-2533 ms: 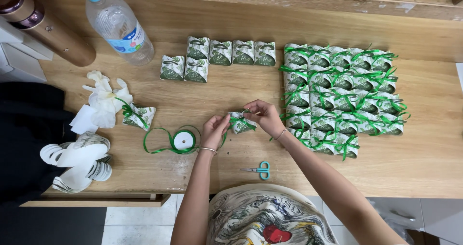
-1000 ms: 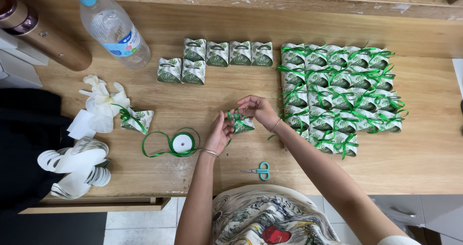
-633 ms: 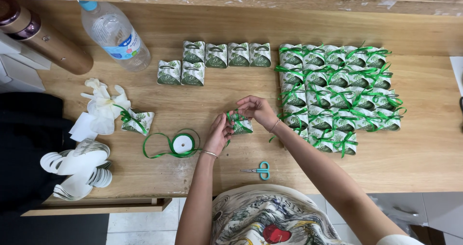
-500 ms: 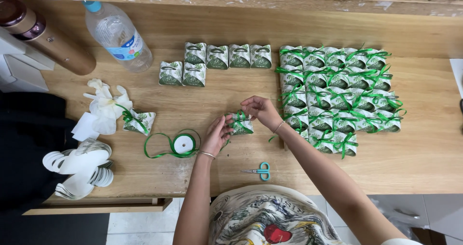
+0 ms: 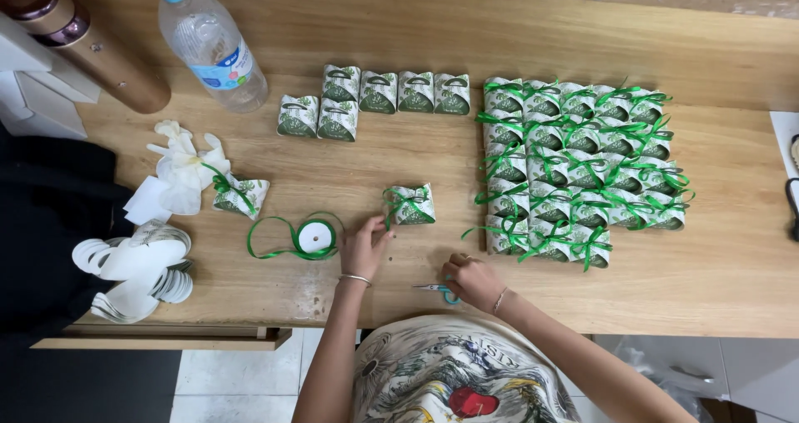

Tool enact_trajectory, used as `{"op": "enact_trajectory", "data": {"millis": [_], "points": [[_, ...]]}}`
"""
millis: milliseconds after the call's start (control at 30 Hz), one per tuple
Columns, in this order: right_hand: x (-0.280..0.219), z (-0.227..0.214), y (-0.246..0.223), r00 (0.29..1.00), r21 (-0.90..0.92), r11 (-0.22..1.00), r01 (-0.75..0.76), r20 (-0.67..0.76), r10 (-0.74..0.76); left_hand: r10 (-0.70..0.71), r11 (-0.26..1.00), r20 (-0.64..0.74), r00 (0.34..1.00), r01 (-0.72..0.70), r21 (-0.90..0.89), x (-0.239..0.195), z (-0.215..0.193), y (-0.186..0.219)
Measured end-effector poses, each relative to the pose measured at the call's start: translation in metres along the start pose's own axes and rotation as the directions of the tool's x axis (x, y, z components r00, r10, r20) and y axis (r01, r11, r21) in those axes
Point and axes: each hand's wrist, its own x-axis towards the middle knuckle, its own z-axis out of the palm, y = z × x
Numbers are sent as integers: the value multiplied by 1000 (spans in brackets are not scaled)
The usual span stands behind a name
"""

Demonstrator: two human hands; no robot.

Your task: Wrapping small decorative gift boxes with green ribbons.

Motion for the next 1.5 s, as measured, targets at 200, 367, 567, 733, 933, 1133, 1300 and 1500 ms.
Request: {"op": "enact_trajectory", "data": {"millis": [200,367,567,733,933,1133,1300,1500], "points": [[-17,33,19,986,-78,988,-137,88,143,-66,979,46,997,74,-191,-1,41,-26],[-26,38,12,984,-91,983,-157,75,164,-5,993,-117,993,-9,-121,-2,41,-15],[-40,48,27,927,-169,927,-334,119,356,-4,940,-123,992,-39,-339,-4,48,-25],[-52,42,44,884,-232,895,-381,192,426,-24,621,14,1000,26,-783,-4,62,-39],[-58,10,57,584,495,334,-802,534,611,-195,276,268,943,315,-908,-7,80,-57],[-21,-24,58,711,755,-23,-655,627,318,-217,158,298,930,335,-929,-9,86,-59],[30,-58,48,750,669,342,-660,613,249,-220,332,36,975,110,-937,-13,77,-39],[99,-116,-19,691,150,809,-568,622,369,-270,501,78,960,209,-840,-18,42,-12]]}}
